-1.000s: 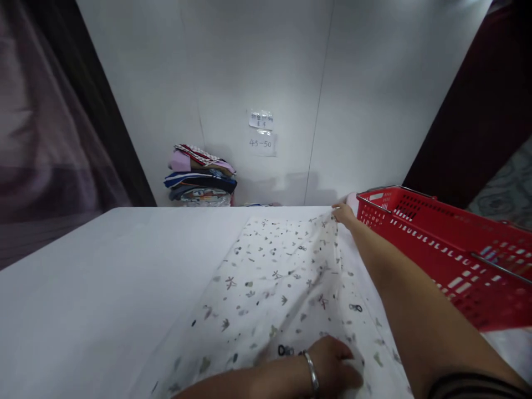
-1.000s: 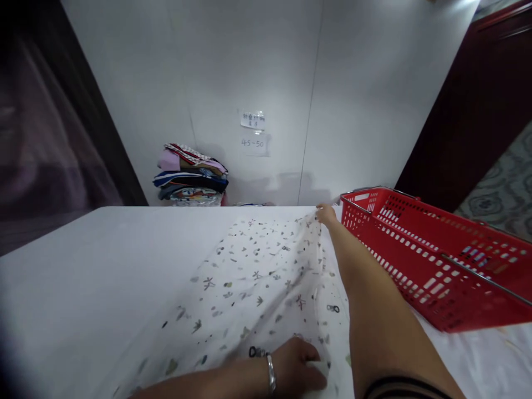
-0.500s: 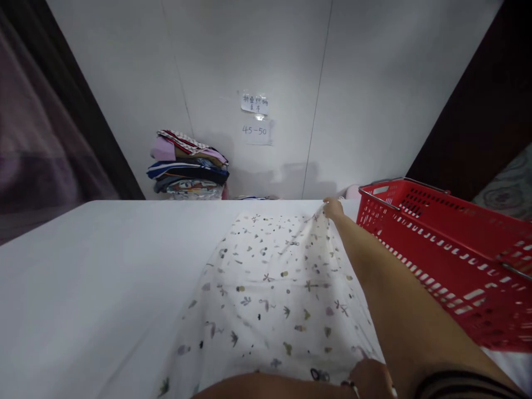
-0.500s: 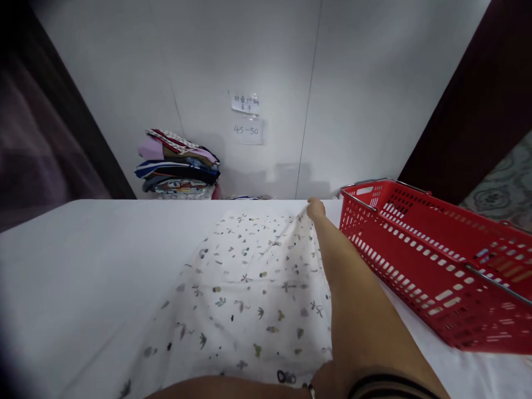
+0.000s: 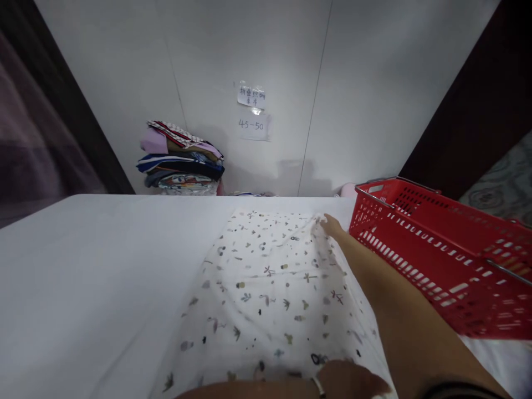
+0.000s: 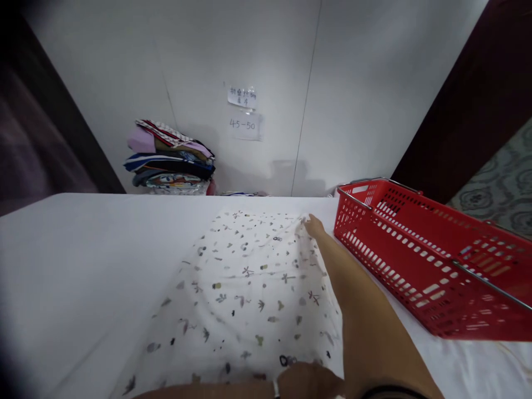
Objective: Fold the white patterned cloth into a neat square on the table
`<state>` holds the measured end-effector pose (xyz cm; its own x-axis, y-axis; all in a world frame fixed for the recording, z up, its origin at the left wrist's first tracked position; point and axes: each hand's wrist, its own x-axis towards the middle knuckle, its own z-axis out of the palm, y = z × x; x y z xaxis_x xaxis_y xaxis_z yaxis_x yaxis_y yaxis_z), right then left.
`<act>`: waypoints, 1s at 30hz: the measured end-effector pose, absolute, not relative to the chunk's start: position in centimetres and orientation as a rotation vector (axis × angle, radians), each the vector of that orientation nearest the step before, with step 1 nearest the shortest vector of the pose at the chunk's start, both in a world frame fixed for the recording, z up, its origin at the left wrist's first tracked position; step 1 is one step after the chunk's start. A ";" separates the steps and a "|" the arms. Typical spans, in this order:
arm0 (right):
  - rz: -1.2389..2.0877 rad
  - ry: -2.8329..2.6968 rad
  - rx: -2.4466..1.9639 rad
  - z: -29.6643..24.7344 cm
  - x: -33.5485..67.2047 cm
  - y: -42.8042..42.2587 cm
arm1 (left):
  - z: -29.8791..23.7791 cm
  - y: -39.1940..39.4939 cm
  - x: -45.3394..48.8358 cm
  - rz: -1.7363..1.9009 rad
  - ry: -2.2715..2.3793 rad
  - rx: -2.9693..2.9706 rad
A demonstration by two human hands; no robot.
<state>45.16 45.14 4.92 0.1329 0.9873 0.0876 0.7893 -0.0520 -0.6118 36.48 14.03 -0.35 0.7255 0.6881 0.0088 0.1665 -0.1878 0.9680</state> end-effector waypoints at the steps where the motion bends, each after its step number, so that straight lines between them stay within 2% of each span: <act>1: 0.510 -1.727 -1.881 4.6 45.3 43.7 | -0.1 13.9 34.6 0.494 0.696 1.810; 4: 0.568 -1.787 -1.849 3.7 46.1 38.3 | 2.1 12.4 26.5 0.610 0.743 2.135; 8: 0.601 -1.849 -1.770 2.1 48.1 28.6 | 4.7 10.5 13.9 0.822 1.436 2.304; 11: 0.637 -1.788 -1.744 0.8 50.2 20.8 | 4.8 9.3 6.9 0.780 1.981 2.089; 13: 0.676 -1.693 -1.763 0.1 51.7 16.0 | 4.5 8.1 4.5 0.674 2.092 1.877; 17: 0.681 -1.558 -1.787 -0.2 54.2 8.5 | 4.4 5.7 3.8 0.555 2.116 1.590; 21: 0.517 -1.460 -1.887 1.0 55.3 4.1 | 4.7 4.5 4.8 0.571 2.082 1.627; 25: 0.375 -1.467 -1.982 2.7 54.8 2.5 | 4.3 3.4 5.2 0.642 2.076 1.770; 30: 0.540 -1.477 -2.112 4.2 54.1 3.1 | 2.0 0.9 5.2 0.827 1.834 2.190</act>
